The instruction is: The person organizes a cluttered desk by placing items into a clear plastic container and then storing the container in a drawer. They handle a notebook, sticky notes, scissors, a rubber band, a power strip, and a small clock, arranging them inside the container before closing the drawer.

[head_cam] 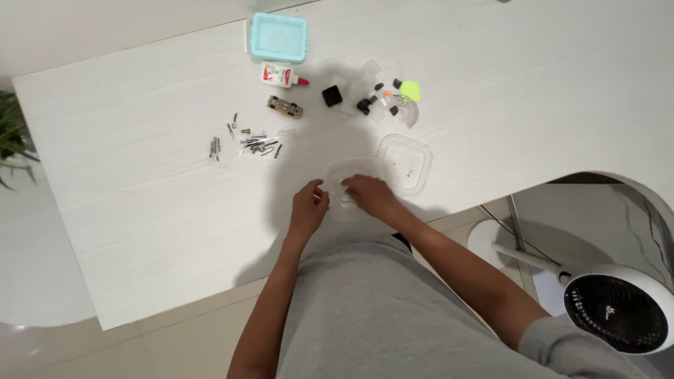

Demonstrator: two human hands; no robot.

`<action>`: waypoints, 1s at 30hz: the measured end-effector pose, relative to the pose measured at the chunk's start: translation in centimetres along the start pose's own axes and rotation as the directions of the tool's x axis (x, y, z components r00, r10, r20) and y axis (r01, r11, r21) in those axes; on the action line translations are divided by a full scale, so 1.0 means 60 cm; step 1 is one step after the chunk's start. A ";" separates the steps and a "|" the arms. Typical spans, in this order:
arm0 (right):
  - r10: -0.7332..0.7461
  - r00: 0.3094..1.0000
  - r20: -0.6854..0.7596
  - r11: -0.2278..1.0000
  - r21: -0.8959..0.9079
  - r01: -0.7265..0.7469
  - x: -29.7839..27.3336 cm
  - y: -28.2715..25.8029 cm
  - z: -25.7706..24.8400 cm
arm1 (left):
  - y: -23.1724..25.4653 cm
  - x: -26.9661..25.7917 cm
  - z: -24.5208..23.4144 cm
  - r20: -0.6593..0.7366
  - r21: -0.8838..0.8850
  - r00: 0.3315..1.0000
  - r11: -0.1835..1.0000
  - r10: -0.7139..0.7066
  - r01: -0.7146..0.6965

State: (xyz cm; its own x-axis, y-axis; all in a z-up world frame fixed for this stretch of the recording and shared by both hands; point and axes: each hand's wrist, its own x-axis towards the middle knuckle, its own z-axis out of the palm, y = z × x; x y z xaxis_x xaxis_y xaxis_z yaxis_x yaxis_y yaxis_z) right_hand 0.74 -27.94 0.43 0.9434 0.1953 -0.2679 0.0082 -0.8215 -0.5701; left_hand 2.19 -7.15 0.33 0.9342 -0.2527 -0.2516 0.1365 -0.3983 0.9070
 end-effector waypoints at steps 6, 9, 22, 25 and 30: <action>0.026 1.000 0.009 0.993 -0.112 -0.025 0.005 -0.009 -0.003 | 0.005 0.002 0.001 0.031 0.025 0.999 0.999 -0.023 0.022; -0.009 0.982 -0.190 0.999 -0.033 0.002 0.024 0.016 -0.036 | 0.008 0.006 -0.002 0.014 0.012 1.000 1.000 -0.013 0.013; 0.221 0.876 -0.429 0.972 0.023 -0.234 0.180 0.152 -0.178 | 0.005 0.009 -0.014 0.037 -0.021 0.998 0.998 -0.058 0.059; 0.221 0.889 -0.401 0.968 -0.017 -0.249 0.194 0.170 -0.165 | 0.011 0.011 -0.019 0.046 -0.024 0.997 0.997 -0.068 0.069; 0.168 0.865 -0.472 0.986 0.065 -0.156 0.200 0.194 -0.145 | 0.023 0.011 -0.020 0.094 -0.017 0.988 0.992 -0.123 0.125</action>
State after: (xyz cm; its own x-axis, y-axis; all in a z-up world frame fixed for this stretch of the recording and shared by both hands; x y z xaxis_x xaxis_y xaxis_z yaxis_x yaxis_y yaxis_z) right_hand 15.03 -39.81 -2.69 0.9742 -0.2222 0.0392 -0.1608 -0.8056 -0.5702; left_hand 3.40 -6.83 1.82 0.8752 -0.2841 -0.3917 0.2577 -0.4114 0.8742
